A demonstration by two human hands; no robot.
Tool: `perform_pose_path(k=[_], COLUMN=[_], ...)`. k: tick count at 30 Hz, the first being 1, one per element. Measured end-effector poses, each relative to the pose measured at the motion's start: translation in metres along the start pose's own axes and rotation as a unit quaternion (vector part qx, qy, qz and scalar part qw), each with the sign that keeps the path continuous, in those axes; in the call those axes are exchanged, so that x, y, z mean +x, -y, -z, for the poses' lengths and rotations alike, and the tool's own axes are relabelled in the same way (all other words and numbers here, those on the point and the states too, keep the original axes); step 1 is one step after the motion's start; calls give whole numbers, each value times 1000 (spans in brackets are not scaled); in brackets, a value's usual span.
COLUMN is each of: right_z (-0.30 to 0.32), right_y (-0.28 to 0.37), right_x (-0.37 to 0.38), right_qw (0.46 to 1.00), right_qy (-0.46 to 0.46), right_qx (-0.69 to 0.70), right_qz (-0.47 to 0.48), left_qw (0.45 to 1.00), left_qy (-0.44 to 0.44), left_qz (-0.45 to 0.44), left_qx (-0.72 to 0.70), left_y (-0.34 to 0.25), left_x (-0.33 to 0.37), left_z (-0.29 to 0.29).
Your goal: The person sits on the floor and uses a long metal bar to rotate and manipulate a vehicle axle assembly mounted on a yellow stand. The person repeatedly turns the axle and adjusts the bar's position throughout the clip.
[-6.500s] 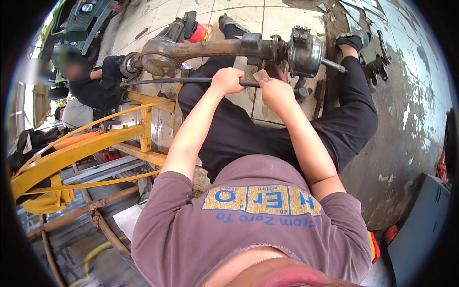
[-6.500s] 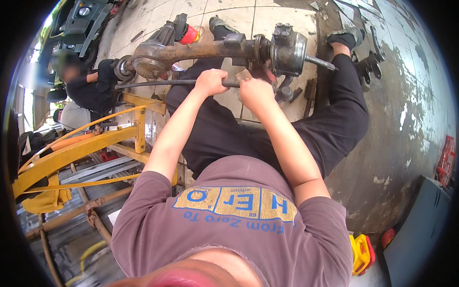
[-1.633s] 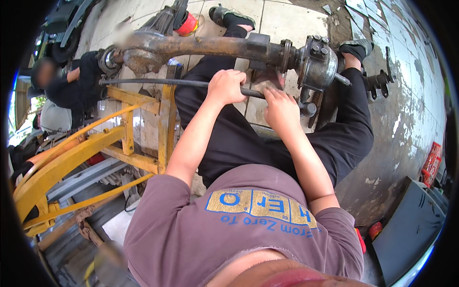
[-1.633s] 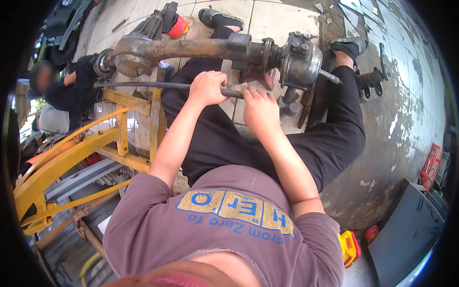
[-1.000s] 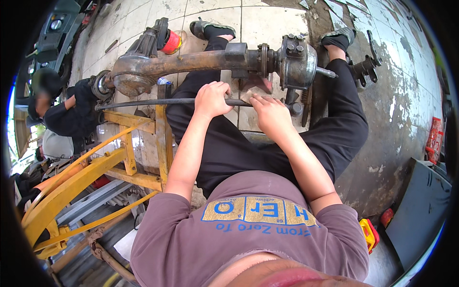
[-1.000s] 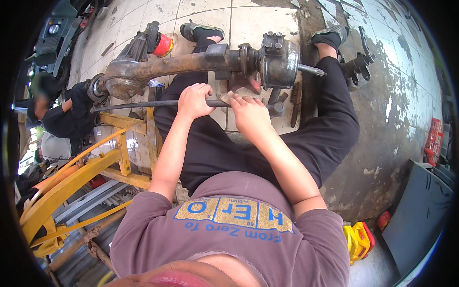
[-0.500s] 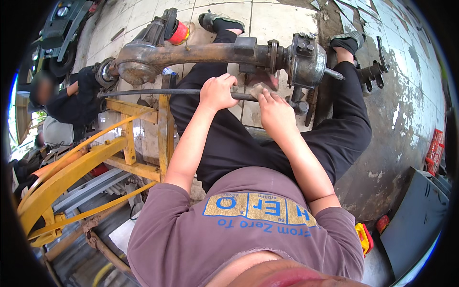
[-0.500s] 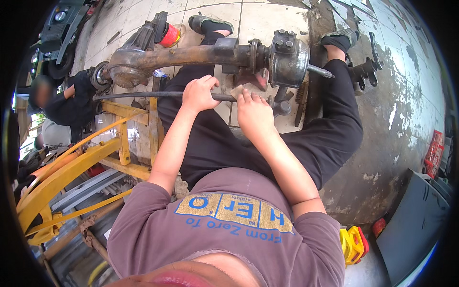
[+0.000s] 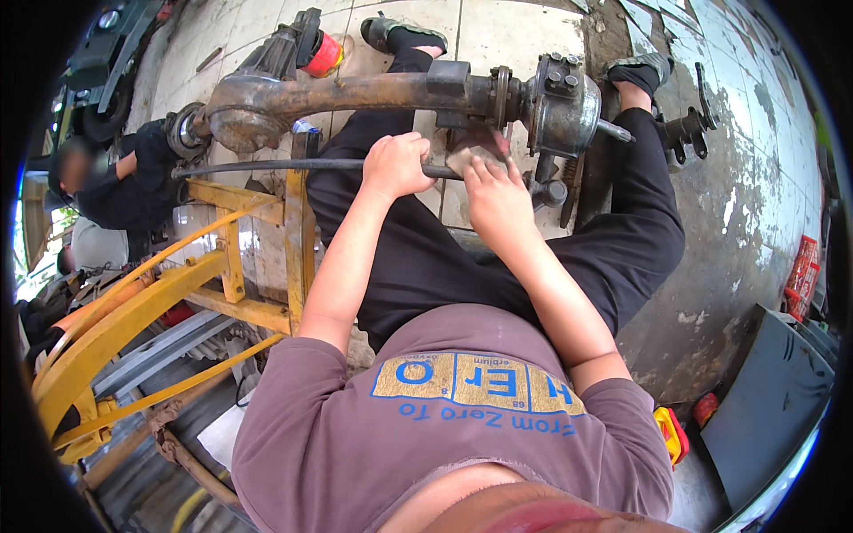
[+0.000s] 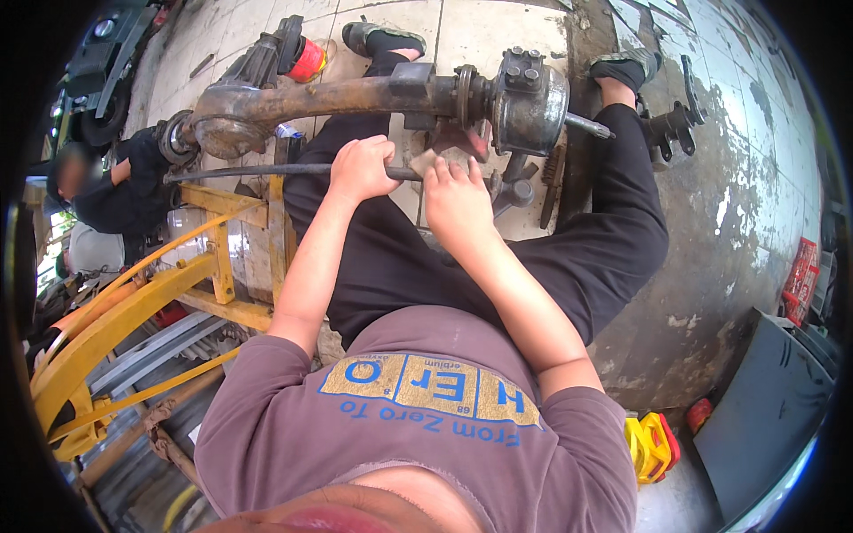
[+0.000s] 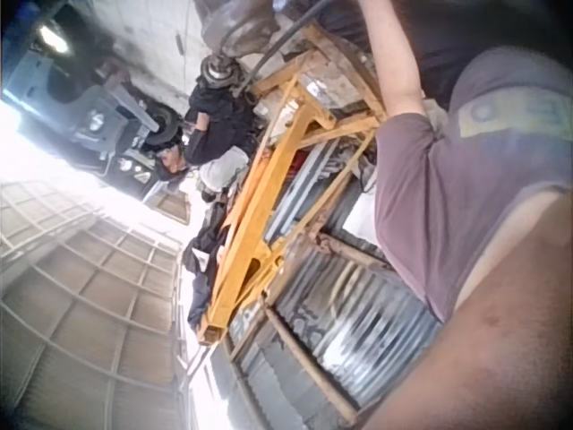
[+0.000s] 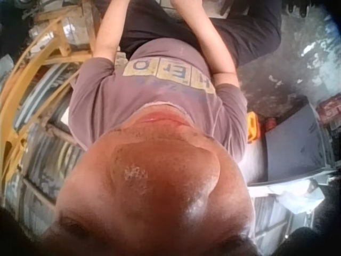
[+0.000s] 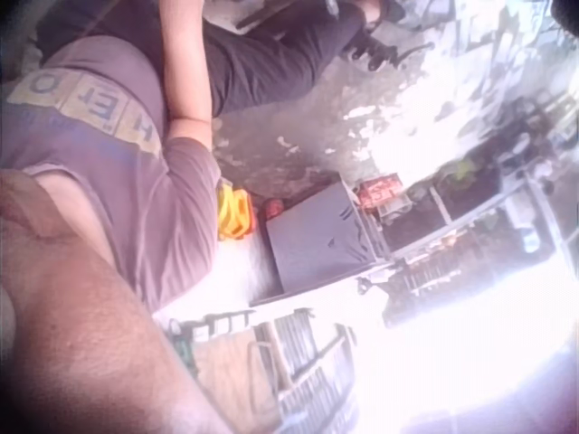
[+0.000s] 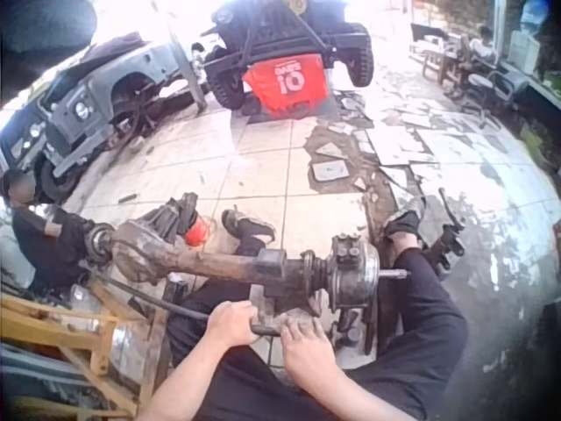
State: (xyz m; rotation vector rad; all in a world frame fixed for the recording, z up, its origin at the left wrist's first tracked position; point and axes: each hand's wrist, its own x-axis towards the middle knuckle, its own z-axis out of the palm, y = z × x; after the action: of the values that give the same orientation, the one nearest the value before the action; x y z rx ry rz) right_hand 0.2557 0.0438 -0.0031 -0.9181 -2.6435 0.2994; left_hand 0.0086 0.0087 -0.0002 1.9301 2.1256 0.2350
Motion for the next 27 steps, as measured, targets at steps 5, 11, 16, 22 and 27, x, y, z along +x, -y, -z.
perform_pose_path(k=[5,11,16,22,27], right_z=[12,5,3,2,-3], right_y=[-5,-9,-8,-6,-6], right_x=[11,12,9,0,5], right_qw=[994,995,998,999,1000], right_qy=[108,91,35,34,29], right_qx=[13,11,39,24,-10], right_qz=[-27,-35,-34,9,6], left_qw=[1000,999,1000,999,998], left_qy=[-6,-18,-2,-18,-32], left_qz=[-9,-38,-29,-37,-42], left_qx=[-2,-2,8,-6,-21], left_y=[1,7,4,8,5], left_x=[-2,0,0,-1,-1], left_z=[0,-1,-4,-8,-5])
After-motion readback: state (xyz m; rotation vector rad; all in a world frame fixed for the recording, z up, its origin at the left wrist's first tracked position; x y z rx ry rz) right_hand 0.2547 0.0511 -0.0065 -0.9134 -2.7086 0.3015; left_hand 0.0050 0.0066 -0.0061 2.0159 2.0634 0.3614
